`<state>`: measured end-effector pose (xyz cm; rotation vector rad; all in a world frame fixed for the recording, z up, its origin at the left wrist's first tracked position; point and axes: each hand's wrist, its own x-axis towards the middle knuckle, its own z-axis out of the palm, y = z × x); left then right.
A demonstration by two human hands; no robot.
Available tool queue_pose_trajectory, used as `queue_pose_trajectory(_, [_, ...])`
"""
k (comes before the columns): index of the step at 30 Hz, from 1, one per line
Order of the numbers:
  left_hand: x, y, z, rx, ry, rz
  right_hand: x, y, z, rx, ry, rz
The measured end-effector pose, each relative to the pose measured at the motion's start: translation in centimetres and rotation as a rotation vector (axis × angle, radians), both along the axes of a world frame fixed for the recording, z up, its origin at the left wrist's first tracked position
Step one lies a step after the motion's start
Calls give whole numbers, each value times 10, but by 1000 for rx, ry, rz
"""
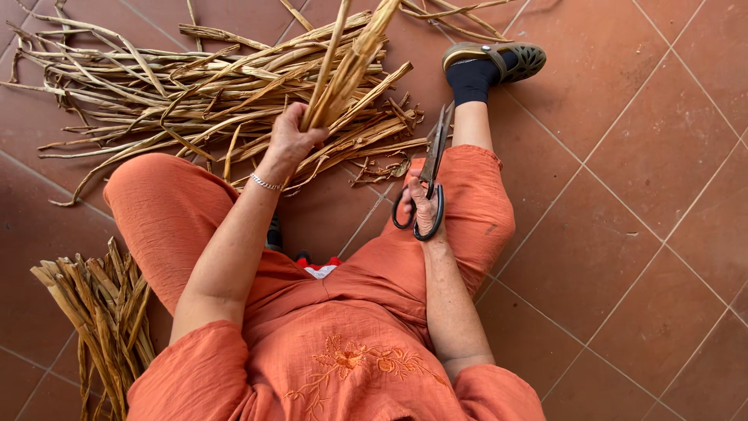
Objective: The person sits on a tiled floor with piles of dried plant stalks around them. They hold a bundle of stalks in one hand and scissors in the other, cutting off sections of the stalks, then place the trimmed pieces onto a growing pile beside them and reach for more stalks to continue trimming.
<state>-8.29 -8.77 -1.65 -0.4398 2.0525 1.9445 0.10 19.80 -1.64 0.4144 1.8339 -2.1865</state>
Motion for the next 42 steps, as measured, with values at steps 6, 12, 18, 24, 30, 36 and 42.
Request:
queue_pose_trajectory(6, [51,35,7,353,49,-138,-8,-24,14,-207,115,-53])
queue_pose_trajectory(12, [107,55,0,295,5,-256,-16,-28,20,-203,290,-216])
queue_pose_trajectory(18, [121,58,-14,168,-13,-373,-11,-20,20,-204,235,-275])
queue_pose_trajectory(24, [117,44,-11,113,-245,-609,-3,-1,10,-297,208,-182])
queue_pose_trajectory(30, [117,37,-20,160,-188,-722,-1,2,5,-507,120,-51])
queue_pose_trajectory(36, [113,40,-15,228,76,-453,9,-3,13,-177,148,-42])
queue_pose_trajectory(42, [112,76,9,32,455,-168,23,-30,23,-44,221,-46])
